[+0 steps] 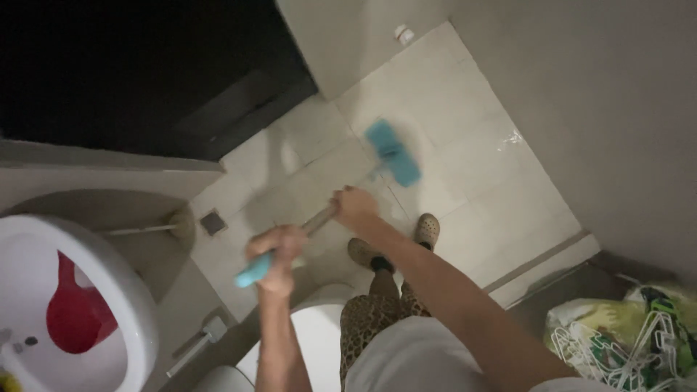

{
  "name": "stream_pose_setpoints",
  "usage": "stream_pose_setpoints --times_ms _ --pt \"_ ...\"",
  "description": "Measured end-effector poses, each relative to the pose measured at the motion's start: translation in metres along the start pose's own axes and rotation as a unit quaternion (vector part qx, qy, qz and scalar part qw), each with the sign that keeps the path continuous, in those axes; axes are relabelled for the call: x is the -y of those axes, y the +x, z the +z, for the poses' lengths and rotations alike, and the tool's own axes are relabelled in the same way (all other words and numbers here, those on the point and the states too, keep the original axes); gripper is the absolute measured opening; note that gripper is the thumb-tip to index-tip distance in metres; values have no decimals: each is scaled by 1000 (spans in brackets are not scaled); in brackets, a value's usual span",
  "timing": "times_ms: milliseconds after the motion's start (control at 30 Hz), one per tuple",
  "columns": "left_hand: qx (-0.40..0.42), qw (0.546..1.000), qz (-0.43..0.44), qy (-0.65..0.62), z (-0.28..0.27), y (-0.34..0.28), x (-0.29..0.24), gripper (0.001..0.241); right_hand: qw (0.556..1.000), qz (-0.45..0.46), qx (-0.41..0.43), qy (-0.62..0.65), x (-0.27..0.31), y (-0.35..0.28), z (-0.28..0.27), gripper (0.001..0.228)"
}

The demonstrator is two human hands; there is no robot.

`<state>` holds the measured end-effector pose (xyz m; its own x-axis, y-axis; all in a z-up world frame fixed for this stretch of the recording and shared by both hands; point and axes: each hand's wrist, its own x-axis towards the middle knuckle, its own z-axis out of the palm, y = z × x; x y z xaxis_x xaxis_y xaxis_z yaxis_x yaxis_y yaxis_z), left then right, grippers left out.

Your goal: The person fills a red scoop with water from a sink, adds a cleaning powder, and pours the mixture onto the bathroom floor. They then use a blue mop to scrub the tiled floor around the toilet and sink.

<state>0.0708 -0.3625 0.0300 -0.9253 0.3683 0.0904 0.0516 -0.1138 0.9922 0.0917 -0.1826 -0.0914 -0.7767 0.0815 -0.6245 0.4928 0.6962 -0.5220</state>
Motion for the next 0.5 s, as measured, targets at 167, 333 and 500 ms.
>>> stream_pose_setpoints --times_ms 167,333,500 --pt "34 979 -170 111 59 -24 45 18 994 78 -72 -12 -106 -31 7 23" --pt "185 953 -225 -78 127 -23 95 29 973 219 -65 33 -193 -74 -1 33" --pt "330 906 -260 -54 228 -10 103 20 942 316 -104 42 -286 -115 1 38"
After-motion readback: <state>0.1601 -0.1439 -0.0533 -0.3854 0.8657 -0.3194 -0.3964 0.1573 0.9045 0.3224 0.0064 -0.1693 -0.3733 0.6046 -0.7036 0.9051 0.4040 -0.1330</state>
